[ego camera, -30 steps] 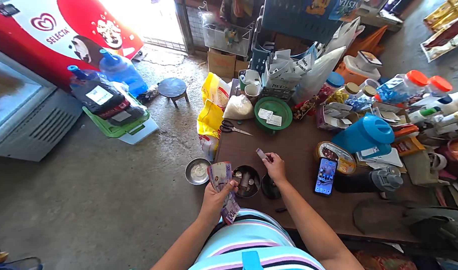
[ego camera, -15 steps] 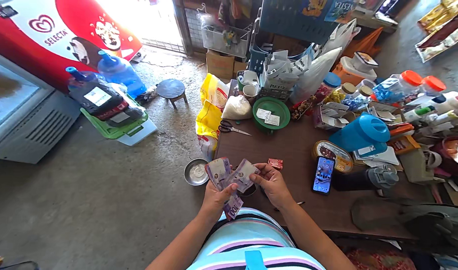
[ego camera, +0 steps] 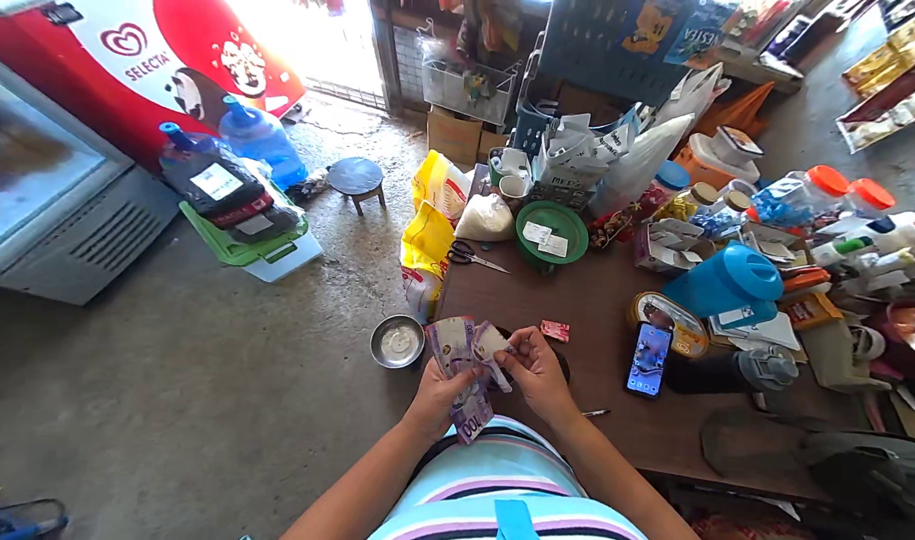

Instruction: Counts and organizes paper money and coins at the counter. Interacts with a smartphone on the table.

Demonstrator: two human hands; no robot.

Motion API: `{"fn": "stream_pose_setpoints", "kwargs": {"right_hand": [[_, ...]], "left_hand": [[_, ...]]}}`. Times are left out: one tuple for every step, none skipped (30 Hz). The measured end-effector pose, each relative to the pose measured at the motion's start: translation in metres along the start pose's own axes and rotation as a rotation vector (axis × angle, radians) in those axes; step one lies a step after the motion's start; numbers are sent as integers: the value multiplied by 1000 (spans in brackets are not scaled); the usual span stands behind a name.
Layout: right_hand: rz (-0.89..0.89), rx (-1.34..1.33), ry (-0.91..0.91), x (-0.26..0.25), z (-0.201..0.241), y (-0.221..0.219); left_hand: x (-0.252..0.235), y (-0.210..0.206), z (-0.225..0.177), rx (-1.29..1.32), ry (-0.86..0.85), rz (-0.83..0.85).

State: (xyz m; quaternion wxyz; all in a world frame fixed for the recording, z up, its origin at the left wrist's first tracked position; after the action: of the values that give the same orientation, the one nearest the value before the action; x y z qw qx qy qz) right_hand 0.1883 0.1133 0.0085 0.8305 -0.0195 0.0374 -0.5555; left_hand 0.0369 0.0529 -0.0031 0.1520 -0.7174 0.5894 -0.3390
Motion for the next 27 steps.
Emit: {"fn": "stream_pose_setpoints", "kwargs": {"right_hand": [[8,6,-3,1,0,-1],[16,12,-12,2,-1,-1],[25,20,-18,3,-1,-2],[34,36,-21,4,-1,-2],[41,60,-21,4,-1,-2],[39,89,-17,5,-1,-2],[23,111,-9,5,-1,-2],[-5,124,5,6,-2,-1],[-34,127,24,6,-3,0],[-56,123,44,5,-3,1],[-70,116,61,5,-4,3],[-86,105,71,4,-5,5],[-104,89,72,4,-5,7],[-126,63,68,3,-4,9],[-150,30,58,3,-2,9],[-172,-14,47,3,0,10],[-190,-71,39,3,2,10],[-213,-140,28,3,3,10],[-241,-218,15,3,3,9],[-279,-303,6,3,4,9],[-328,-380,12,2,6,9],[-382,-428,32,1,8,10],[-424,-450,59,-1,11,11],[-447,-451,89,-3,14,12],[-453,-437,119,-5,17,13],[-445,-413,147,-6,18,14],[-421,-377,168,-6,19,14]], "left_hand": [[0,1,0,-10,-11,7],[0,1,0,-16,-21,15],[0,1,-1,-19,-27,14],[0,0,-2,-21,-30,7],[0,0,-2,-26,-34,2],[1,0,-2,-32,-36,-15],[1,1,-2,-40,-36,-44],[1,1,-2,-48,-36,-69],[1,2,-1,-53,-35,-80],[0,2,-1,-62,-36,-79],[0,3,-1,-71,-41,-58],[0,3,-1,-83,-51,-21],[0,4,0,-96,-54,-1],[-1,4,2,-114,-52,4],[0,4,3,-133,-42,-7],[0,4,3,-153,-27,-25],[1,3,3,-171,-15,-35],[2,2,3,-189,-10,-38],[2,2,3,-204,-13,-33],[2,2,4,-218,-19,-20],[2,2,5,-231,-23,-7],[2,3,6,-239,-22,-1],[2,3,6,-242,-19,-3],[2,3,6,-242,-20,-13],[1,4,6,-238,-24,-29],[1,6,5,-229,-26,-45],[0,8,3,-206,-24,-67]]}}
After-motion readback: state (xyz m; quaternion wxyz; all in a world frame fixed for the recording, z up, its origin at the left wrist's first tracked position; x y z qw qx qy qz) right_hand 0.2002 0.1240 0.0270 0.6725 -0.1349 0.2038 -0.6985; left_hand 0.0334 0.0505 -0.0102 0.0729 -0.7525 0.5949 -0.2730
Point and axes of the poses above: each hand's wrist, its own x-axis away from the middle knuckle, its own y-axis out of the back of the hand, z = x × y, the point moved 4 cm from there along -x, towards the middle knuckle, and after that the axes turned 2 degrees about y, right-handed, at the moved point
